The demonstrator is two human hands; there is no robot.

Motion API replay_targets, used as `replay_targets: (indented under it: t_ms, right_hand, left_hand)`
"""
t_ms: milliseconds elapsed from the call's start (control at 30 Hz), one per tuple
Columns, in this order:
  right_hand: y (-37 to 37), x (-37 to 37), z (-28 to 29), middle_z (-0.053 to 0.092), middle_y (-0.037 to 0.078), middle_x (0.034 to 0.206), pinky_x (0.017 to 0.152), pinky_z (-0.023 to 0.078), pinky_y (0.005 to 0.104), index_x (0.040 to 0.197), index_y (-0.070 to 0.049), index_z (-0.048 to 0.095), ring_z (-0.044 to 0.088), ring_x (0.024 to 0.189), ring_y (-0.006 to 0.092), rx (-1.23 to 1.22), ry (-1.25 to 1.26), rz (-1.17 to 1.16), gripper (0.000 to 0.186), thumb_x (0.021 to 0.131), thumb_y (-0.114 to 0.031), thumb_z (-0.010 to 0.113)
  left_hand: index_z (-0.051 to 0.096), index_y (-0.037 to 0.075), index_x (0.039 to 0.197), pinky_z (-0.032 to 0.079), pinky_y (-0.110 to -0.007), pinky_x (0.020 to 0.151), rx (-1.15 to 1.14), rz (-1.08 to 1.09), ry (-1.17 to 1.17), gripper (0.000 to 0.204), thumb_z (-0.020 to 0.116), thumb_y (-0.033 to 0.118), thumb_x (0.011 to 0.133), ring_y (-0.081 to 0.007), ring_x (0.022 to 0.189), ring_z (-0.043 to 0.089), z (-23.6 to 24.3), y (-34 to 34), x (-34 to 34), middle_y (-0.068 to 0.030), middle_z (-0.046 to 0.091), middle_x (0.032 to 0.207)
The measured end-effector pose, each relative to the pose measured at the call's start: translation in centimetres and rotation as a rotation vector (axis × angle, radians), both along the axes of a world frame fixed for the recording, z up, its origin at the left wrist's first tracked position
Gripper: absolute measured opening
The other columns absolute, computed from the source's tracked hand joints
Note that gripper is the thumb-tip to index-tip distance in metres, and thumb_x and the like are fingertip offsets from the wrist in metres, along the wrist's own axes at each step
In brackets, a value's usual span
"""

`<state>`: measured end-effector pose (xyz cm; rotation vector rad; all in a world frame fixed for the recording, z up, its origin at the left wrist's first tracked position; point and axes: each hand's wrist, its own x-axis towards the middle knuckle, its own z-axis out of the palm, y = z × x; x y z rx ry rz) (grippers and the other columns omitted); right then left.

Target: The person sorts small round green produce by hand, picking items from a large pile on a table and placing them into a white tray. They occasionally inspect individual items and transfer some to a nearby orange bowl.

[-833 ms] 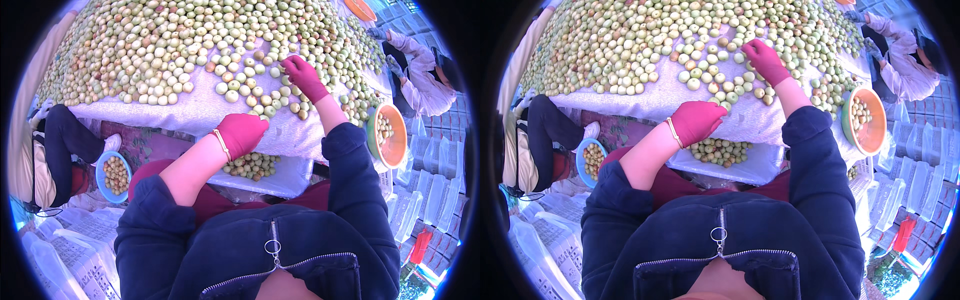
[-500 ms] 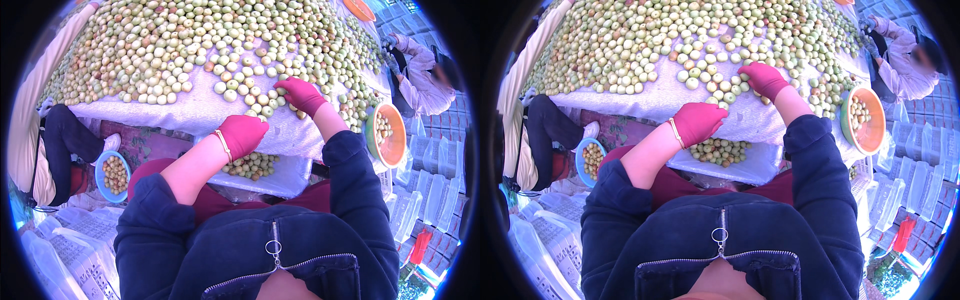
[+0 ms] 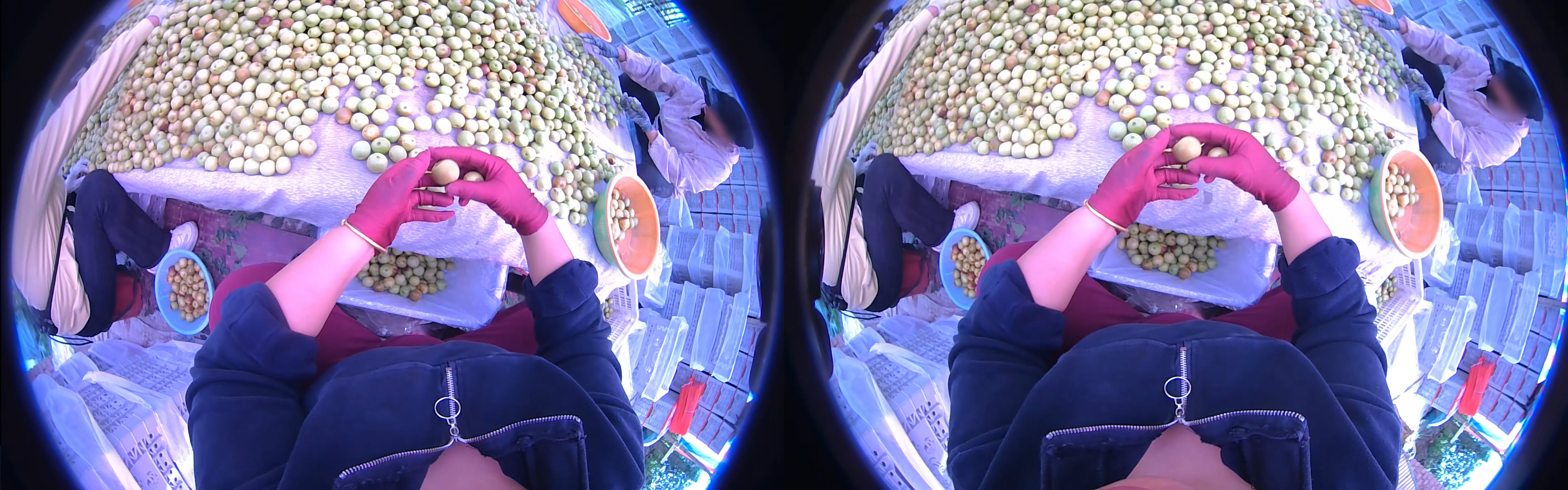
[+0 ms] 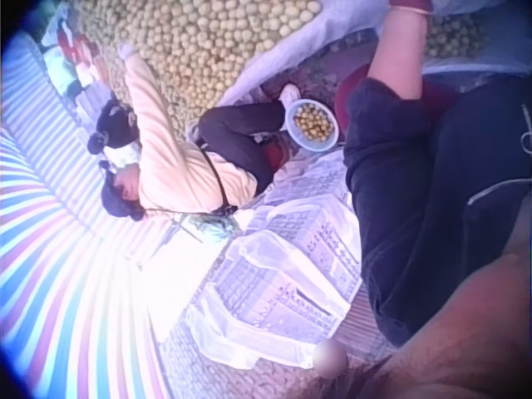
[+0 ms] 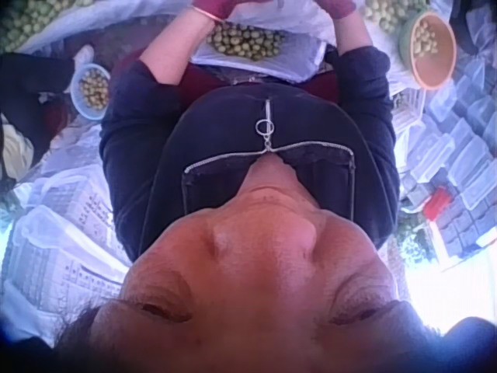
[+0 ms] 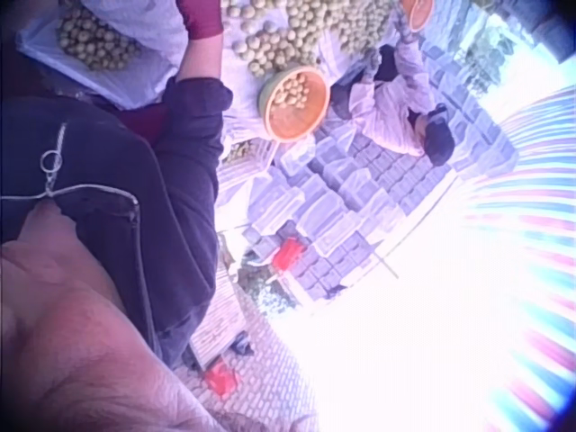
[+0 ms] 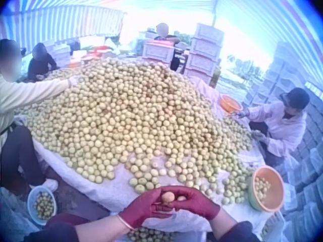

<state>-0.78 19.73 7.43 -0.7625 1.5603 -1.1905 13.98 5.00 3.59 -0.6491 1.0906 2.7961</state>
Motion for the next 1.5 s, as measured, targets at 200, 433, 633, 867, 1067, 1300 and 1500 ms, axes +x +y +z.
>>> replay_targets:
  t_ms: [200,433,633,867,1067,1300,1500]
  right_hand:
    - [-3.1,-3.0,-1.5,0.069,0.000,0.119,0.079,0.052,0.0259,0.127,-0.011,0.066,0.063,0.097,0.0079,0.068,0.366,-0.073,0.036,0.092,-0.010,0.065]
    - [-9.4,-2.6,-7.4,0.067,0.013,0.115,0.091,0.053,0.0386,0.130,-0.023,0.061,0.066,0.105,0.0297,0.344,1.012,0.437,0.051,0.082,-0.009,0.073]
    - [-7.9,-3.4,-7.5,0.067,0.004,0.113,0.087,0.052,0.0348,0.122,-0.017,0.064,0.063,0.097,0.0175,0.073,0.450,0.141,0.041,0.083,-0.016,0.075]
    - [-4.4,-2.9,-6.3,0.067,0.000,0.112,0.085,0.050,0.0276,0.125,-0.013,0.066,0.060,0.099,0.0098,-0.051,0.013,-0.074,0.042,0.083,-0.014,0.073]
    - [-4.9,-1.7,-8.7,0.066,0.006,0.104,0.083,0.051,0.0324,0.119,-0.016,0.066,0.064,0.097,0.0201,-0.074,0.629,0.058,0.036,0.083,-0.015,0.073]
    - [-5.1,-6.7,-8.4,0.066,0.007,0.108,0.083,0.053,0.0320,0.117,-0.012,0.066,0.064,0.096,0.0207,-0.105,0.650,-0.171,0.030,0.087,-0.010,0.067]
    - [-4.7,-10.9,-9.8,0.067,0.011,0.114,0.085,0.054,0.0401,0.118,-0.016,0.068,0.065,0.104,0.0304,0.209,1.059,-0.026,0.031,0.087,-0.015,0.066]
  left_hand:
    - [0.060,0.004,0.126,0.038,-0.019,0.048,-0.230,-0.235,-0.018,0.039,0.054,0.033,0.101,-0.0061,0.066,0.058,0.0,0.3,1.3,-0.0005,0.062,0.088]
    - [0.062,0.004,0.124,0.031,-0.019,0.043,-0.304,-0.303,-0.023,0.037,0.055,0.030,0.099,-0.0054,0.057,0.053,0.9,1.1,1.2,-0.0009,0.060,0.083]
    - [0.064,0.007,0.122,0.032,-0.020,0.045,-0.219,-0.198,-0.004,0.036,0.057,0.032,0.097,-0.0051,0.056,0.050,0.2,0.5,1.0,-0.0006,0.061,0.083]
    - [0.065,0.008,0.116,0.029,-0.018,0.046,-0.205,-0.002,-0.100,0.034,0.058,0.034,0.096,-0.0039,0.056,0.048,0.2,0.5,0.7,-0.0002,0.061,0.083]
    - [0.066,0.007,0.111,0.028,-0.019,0.044,-0.179,-0.076,-0.042,0.038,0.056,0.041,0.097,-0.0048,0.050,0.043,0.3,0.5,0.5,-0.0003,0.059,0.075]
    - [0.063,0.007,0.116,0.031,-0.019,0.046,-0.163,-0.046,-0.140,0.040,0.051,0.042,0.100,-0.0037,0.056,0.049,0.0,0.5,0.1,-0.0004,0.063,0.085]
    - [0.049,0.003,0.138,0.059,-0.033,0.082,-0.051,0.032,-0.035,0.044,0.057,0.016,0.096,-0.0193,0.098,0.067,-1.2,0.9,0.3,-0.0114,0.061,0.121]
